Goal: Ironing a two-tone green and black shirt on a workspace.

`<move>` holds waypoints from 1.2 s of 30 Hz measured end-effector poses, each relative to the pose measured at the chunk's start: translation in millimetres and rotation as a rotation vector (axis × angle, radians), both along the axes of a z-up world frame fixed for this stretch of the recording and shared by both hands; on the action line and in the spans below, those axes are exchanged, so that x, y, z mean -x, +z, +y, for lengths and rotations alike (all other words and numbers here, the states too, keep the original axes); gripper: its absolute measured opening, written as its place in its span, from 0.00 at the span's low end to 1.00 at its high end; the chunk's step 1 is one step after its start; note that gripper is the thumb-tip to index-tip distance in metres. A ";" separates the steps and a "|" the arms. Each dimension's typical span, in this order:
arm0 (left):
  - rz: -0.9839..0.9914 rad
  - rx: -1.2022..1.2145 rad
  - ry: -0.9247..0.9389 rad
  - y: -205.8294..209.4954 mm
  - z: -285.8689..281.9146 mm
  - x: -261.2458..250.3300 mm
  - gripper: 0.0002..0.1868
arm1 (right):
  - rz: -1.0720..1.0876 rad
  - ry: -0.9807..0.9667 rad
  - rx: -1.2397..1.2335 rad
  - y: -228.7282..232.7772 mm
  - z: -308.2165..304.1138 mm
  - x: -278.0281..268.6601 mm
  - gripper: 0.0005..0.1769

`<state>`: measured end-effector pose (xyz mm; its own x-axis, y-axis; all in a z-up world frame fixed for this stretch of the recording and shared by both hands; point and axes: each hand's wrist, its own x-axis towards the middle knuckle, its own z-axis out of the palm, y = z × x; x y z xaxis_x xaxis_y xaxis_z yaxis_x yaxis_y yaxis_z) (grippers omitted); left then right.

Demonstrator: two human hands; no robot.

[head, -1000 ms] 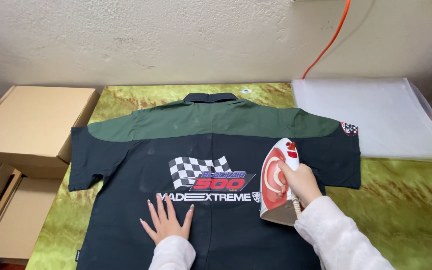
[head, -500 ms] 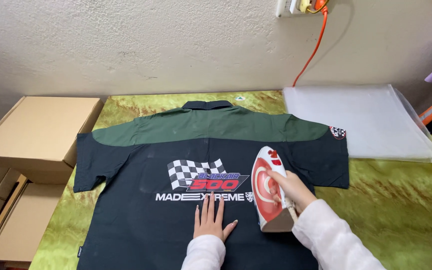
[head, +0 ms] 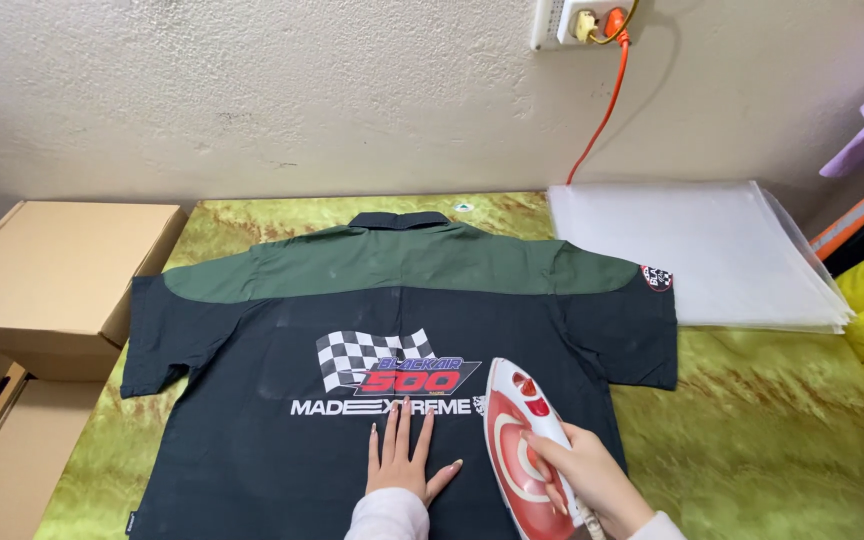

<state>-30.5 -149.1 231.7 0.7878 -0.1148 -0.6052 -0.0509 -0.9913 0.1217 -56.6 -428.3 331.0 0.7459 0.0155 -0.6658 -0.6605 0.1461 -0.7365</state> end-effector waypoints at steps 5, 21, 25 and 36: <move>0.000 0.003 -0.023 4.6 3.4 -10.7 0.64 | -0.110 -0.091 -0.009 3.1 11.3 -36.7 0.18; 0.151 0.042 -0.004 51.9 8.1 -25.2 0.78 | -0.165 -0.085 0.137 -14.5 8.2 -156.2 0.21; 0.153 0.021 0.010 55.4 4.6 -23.3 0.77 | -0.114 0.120 0.090 -11.4 -4.5 -131.4 0.18; 0.068 0.023 0.014 26.6 7.1 -19.0 0.78 | 0.054 0.056 0.027 5.8 -7.5 -11.6 0.20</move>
